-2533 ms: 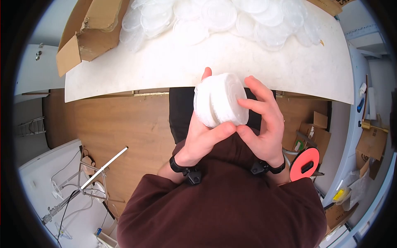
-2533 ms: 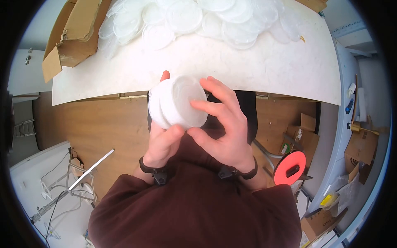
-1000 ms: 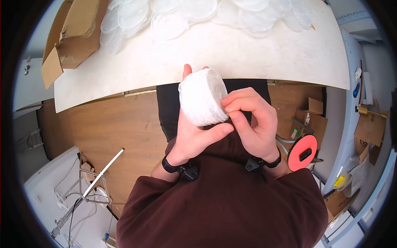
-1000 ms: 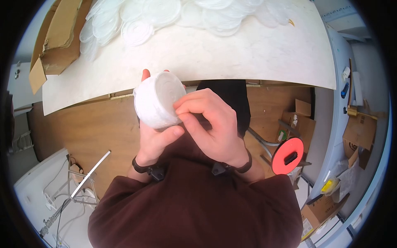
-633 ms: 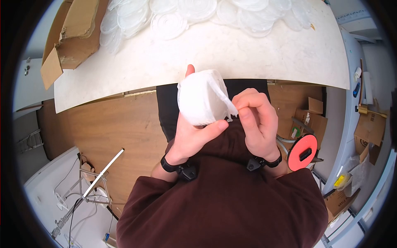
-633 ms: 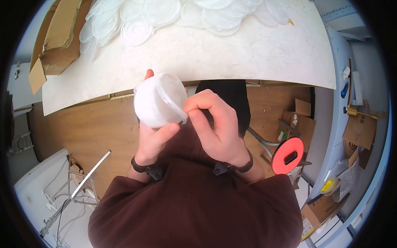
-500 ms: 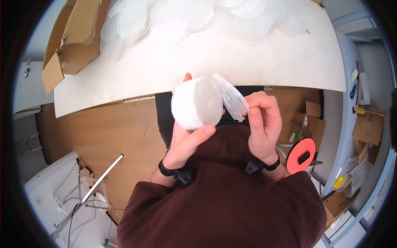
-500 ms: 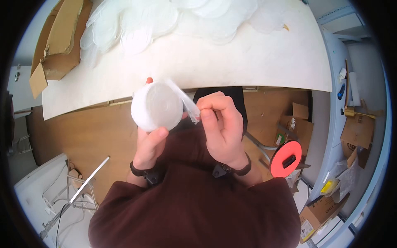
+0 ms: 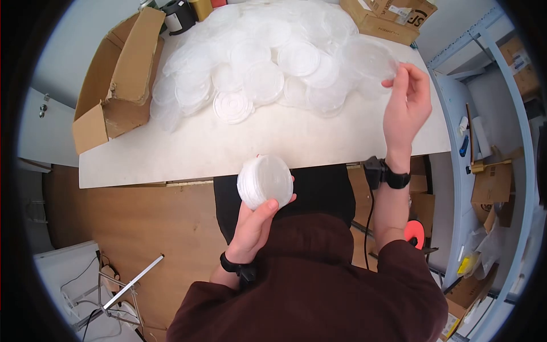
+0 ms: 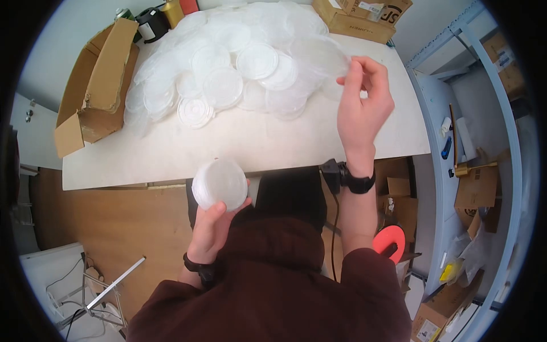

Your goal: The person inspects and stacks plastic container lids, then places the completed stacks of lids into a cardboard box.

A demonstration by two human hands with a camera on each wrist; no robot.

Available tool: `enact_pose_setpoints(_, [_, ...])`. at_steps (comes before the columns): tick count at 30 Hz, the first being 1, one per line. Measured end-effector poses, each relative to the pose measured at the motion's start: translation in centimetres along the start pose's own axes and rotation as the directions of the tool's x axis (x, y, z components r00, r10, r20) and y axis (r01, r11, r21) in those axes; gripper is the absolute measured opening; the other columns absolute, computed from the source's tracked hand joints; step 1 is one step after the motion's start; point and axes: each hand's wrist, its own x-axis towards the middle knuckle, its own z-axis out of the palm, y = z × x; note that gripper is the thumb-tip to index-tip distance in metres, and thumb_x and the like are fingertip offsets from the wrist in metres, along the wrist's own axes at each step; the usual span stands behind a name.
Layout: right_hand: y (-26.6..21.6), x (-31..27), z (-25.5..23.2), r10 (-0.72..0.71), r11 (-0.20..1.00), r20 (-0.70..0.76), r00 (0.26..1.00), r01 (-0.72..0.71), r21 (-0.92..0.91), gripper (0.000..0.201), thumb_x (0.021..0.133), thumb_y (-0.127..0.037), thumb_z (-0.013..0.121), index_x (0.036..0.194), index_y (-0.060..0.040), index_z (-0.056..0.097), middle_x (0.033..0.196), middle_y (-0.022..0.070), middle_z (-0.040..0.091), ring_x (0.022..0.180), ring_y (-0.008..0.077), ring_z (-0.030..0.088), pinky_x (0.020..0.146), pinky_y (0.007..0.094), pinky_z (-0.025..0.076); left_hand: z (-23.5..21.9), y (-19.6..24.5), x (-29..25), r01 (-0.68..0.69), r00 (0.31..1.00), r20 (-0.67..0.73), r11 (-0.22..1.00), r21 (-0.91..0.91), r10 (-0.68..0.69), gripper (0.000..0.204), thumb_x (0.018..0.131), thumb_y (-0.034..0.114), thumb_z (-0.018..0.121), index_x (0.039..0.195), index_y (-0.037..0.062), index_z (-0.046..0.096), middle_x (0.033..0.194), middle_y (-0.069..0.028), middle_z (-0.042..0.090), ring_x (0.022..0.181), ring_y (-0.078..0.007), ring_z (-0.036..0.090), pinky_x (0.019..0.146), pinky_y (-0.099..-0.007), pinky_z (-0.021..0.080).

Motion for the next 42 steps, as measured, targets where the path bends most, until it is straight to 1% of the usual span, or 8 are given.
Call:
enact_pose_setpoints(6, [0.3,1.6,5.6,-0.196,0.886,0.355,0.914,0.32,-0.335,0.031,0.106,-0.016,0.078,0.133,-0.0015,0.073,0.136,0.0176,0.078,0.116,0.036,0.078,0.099,0.0431,0.061,-0.7,0.2,-0.1,0.021,1.0,-0.011,0.999,-0.029,-0.022,0.092,0.104,0.025,0.083,0.177,0.0067,0.03,0.165,-0.0159,0.056,0.154,-0.0329,0.057,0.123,-0.0541,0.054])
enact_pose_setpoints(11, [-3.6,-3.5,3.4,-0.099,0.975,0.491,0.865,0.183,-0.127,0.038,0.101,-0.014,0.083,0.136,-0.0036,0.073,0.139,0.0191,0.076,0.127,0.0399,0.073,0.109,0.0477,0.059,-0.9,0.0,-0.2,-0.016,1.0,-0.027,0.997,-0.078,0.014,0.093,0.105,0.024,0.082,0.178,0.0067,0.028,0.164,-0.0166,0.056,0.154,-0.0318,0.057,0.123,-0.0528,0.053])
enact_pose_setpoints(16, [-8.5,-11.5,0.6,-0.181,0.968,0.849,0.497,-0.062,0.243,0.035,0.09,-0.005,0.09,0.122,-0.0044,0.077,0.134,0.0146,0.077,0.119,0.036,0.075,0.1,0.0447,0.063,-0.5,0.0,0.0,-0.05,0.999,-0.008,0.997,-0.053,0.049,0.114,0.105,0.018,0.083,0.185,0.0099,0.002,0.162,-0.0111,0.053,0.147,-0.0236,0.057,0.122,-0.043,0.05])
enact_pose_setpoints(18, [-8.4,-14.1,0.5,-0.161,0.979,0.78,0.604,-0.001,0.203,0.029,0.088,-0.001,0.09,0.113,-0.0049,0.077,0.132,0.0124,0.078,0.116,0.0333,0.075,0.096,0.042,0.063,-0.3,-0.3,0.0,-0.059,0.998,-0.014,0.998,-0.026,0.058,0.12,0.104,0.015,0.086,0.186,0.0097,-0.002,0.159,-0.0069,0.053,0.144,-0.0181,0.055,0.121,-0.0391,0.049])
enact_pose_setpoints(29, [-7.0,-15.4,-1.0,0.201,0.804,0.72,0.664,-0.532,0.266,0.015,0.1,0.008,0.073,0.111,-0.0014,0.07,0.133,0.0169,0.076,0.118,0.0246,0.073,0.107,0.0384,0.057,-0.7,-0.5,0.2,-0.041,0.999,-0.002,0.994,-0.105,0.041,0.105,0.105,0.017,0.083,0.184,0.0076,0.014,0.164,-0.009,0.052,0.149,-0.0221,0.055,0.128,-0.0431,0.042])
enact_pose_setpoints(34, [-5.0,-8.3,-0.5,0.057,0.989,0.352,0.934,-0.101,0.108,0.013,0.103,0.005,0.073,0.114,-0.0014,0.07,0.134,0.0175,0.076,0.125,0.0268,0.07,0.111,0.0412,0.053,-0.8,-0.1,0.2,-0.044,0.999,0.026,0.992,-0.119,0.048,0.098,0.107,0.021,0.079,0.183,0.0091,0.017,0.165,-0.0145,0.053,0.155,-0.0283,0.054,0.127,-0.047,0.045])
enact_pose_setpoints(40, [0.1,1.2,4.4,-0.299,0.817,0.448,0.843,0.469,-0.336,0.02,0.102,-0.005,0.078,0.122,-0.0023,0.076,0.136,0.018,0.078,0.128,0.0371,0.072,0.111,0.045,0.056,-0.6,0.1,0.2,-0.037,0.999,0.02,0.996,-0.084,0.039,0.102,0.105,0.029,0.082,0.183,0.0114,0.019,0.164,-0.0152,0.053,0.153,-0.0292,0.055,0.124,-0.0486,0.05])
enact_pose_setpoints(42, [-0.3,0.9,4.2,-0.253,0.87,0.443,0.86,0.403,-0.286,0.022,0.102,-0.007,0.078,0.124,-0.0026,0.076,0.137,0.0174,0.078,0.129,0.038,0.071,0.111,0.0459,0.056,-0.5,0.1,0.1,-0.03,1.0,-0.004,0.995,-0.094,0.03,0.105,0.104,0.03,0.084,0.183,0.0121,0.017,0.164,-0.0153,0.053,0.152,-0.0295,0.055,0.124,-0.0484,0.05])
